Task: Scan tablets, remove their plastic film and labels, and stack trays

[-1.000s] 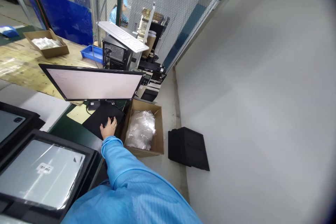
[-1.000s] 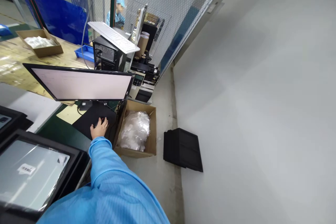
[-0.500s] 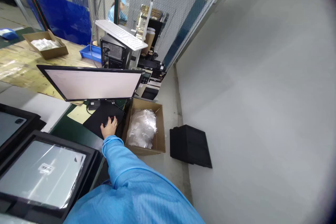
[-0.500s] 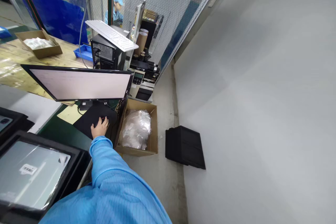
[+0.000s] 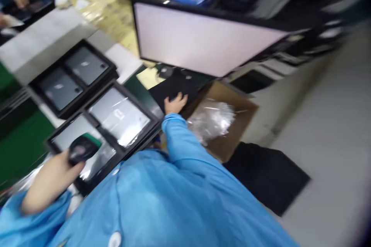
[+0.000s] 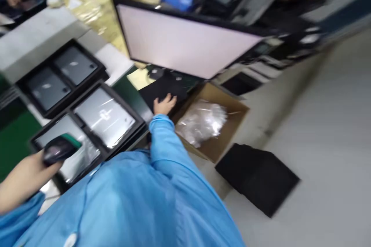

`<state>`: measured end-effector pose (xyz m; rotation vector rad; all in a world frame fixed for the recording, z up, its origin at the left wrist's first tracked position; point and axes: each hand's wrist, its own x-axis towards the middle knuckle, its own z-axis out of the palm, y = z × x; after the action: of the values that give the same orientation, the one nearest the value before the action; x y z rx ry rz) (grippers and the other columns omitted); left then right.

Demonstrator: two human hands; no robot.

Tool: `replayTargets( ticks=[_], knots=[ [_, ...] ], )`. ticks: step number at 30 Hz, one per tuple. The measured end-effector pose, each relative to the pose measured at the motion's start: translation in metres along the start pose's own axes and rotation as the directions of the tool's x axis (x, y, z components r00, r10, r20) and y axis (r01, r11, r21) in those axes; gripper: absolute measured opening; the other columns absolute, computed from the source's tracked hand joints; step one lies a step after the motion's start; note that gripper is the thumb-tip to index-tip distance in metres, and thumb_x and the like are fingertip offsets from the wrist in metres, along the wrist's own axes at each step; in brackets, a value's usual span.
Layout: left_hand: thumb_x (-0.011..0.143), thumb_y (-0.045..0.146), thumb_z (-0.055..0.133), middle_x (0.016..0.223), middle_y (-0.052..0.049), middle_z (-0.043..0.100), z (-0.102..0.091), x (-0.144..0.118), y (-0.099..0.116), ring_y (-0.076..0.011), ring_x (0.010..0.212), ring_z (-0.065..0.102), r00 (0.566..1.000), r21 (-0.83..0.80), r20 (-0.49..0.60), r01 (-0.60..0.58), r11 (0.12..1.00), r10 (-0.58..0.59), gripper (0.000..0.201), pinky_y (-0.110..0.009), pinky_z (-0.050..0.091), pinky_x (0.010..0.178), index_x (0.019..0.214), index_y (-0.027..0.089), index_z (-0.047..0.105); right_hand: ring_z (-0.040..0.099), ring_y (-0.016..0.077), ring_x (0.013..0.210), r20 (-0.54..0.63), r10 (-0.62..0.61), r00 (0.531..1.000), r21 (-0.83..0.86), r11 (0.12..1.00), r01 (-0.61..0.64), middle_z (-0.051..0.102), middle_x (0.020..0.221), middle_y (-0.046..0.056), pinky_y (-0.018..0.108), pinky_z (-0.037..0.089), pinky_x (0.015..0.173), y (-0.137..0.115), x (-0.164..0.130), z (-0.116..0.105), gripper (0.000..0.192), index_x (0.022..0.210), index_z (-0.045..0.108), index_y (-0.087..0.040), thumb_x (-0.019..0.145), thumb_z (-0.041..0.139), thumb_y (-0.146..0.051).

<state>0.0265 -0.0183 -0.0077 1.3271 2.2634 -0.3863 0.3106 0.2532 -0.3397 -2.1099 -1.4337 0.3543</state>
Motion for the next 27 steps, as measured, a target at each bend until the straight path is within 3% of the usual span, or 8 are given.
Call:
replayTargets(
  ticks=[2,5,13,27],
  knots=[
    [0.086,0.042,0.053,0.087,-0.01,0.075,-0.001,0.0,0.002,-0.0315,0.084,0.073,0.996,0.066,0.075,0.035,0.997,-0.04,0.032,-0.036,0.051,0.072,0.1,0.018,0.068,0.025,0.0428,0.158,-0.021,0.007,1.0,-0.008,1.0,-0.007,0.027,0.163,0.034,0.065,0.028,0.127,0.012,0.001,0.015,0.076,0.152,0.045,-0.005,0.085,0.069,-0.032],
    [0.088,0.042,0.052,0.099,-0.012,0.076,0.001,0.025,0.013,-0.0331,0.095,0.073,0.996,0.131,0.089,-0.033,0.991,0.022,0.039,-0.036,0.05,0.076,0.114,0.019,0.07,0.023,0.0428,0.159,-0.037,0.009,0.999,0.02,1.0,-0.008,0.024,0.165,0.033,0.067,0.028,0.126,0.024,0.0,0.028,0.074,0.151,0.046,-0.009,0.084,0.07,-0.029],
    [0.09,0.032,0.057,0.107,-0.013,0.076,0.009,0.072,0.045,-0.0329,0.099,0.073,0.992,0.119,0.066,-0.116,0.986,0.109,0.034,-0.036,0.051,0.081,0.118,0.016,0.069,0.026,0.0426,0.157,-0.062,-0.01,0.998,0.033,0.999,0.012,0.021,0.166,0.031,0.068,0.03,0.123,0.016,-0.004,0.02,0.064,0.145,0.05,-0.014,0.085,0.068,-0.026],
    [0.089,0.037,0.051,0.103,-0.014,0.075,0.008,0.079,0.047,-0.0338,0.099,0.072,0.993,0.163,0.01,-0.122,0.979,0.122,0.034,-0.037,0.05,0.078,0.113,0.016,0.065,0.024,0.0414,0.157,-0.012,0.014,1.0,0.084,0.996,-0.013,0.022,0.166,0.029,0.064,0.027,0.126,0.006,-0.003,0.012,0.06,0.141,0.057,-0.013,0.084,0.07,-0.025]
  ],
)
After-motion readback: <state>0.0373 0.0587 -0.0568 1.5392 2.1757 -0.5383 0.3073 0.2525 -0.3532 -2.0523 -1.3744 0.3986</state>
